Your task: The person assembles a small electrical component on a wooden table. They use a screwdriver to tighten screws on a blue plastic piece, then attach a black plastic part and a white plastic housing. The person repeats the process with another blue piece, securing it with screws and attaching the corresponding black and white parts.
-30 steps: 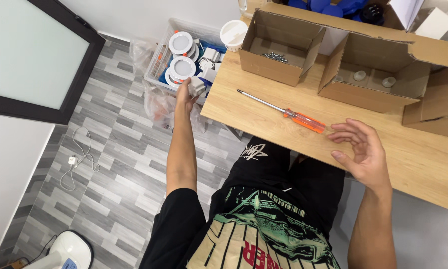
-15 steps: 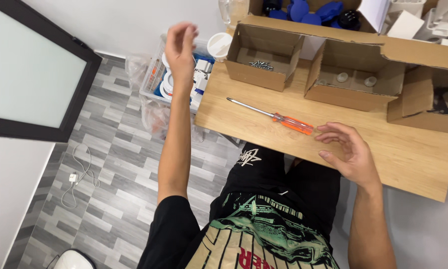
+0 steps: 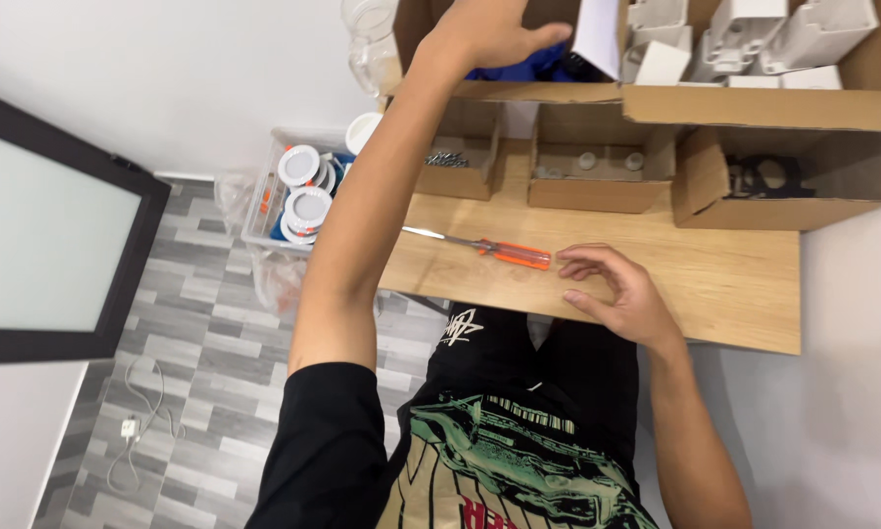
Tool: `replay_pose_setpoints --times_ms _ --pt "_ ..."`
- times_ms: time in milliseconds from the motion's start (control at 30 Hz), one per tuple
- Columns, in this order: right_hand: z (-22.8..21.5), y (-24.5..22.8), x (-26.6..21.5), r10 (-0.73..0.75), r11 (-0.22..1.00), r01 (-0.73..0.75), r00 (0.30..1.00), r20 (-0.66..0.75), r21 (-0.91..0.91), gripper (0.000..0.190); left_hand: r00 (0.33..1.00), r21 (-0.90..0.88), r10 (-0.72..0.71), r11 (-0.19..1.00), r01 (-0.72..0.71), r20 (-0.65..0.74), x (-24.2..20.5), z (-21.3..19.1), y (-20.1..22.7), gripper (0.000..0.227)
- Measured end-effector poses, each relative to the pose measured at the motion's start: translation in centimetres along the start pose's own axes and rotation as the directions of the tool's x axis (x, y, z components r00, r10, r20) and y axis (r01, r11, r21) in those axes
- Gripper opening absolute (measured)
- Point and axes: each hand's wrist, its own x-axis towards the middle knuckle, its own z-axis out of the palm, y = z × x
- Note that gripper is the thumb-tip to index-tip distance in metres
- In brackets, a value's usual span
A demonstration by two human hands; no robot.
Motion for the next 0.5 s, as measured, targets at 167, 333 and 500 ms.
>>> replay_pose_setpoints --times_ms 167,333,500 --pt "-0.1 0.2 0.0 -0.015 1.000 0.015 1.000 -0.015 0.003 0.046 0.967 0.105 -0.111 0.991 0.089 0.228 3.7 2.3 1.2 0.092" --pt "0.0 -0.3 0.0 -0.006 1.000 0.006 1.000 -0.022 0.010 0.042 0.817 0.246 -0.381 0.922 0.300 0.432 5.0 6.0 0.1 0.105" --pt "0.0 -0.3 0.1 -0.020 1.000 0.020 1.000 -0.019 -0.005 0.042 0.840 0.181 -0.349 0.937 0.300 0.415 5.8 8.6 -2.1 0.106"
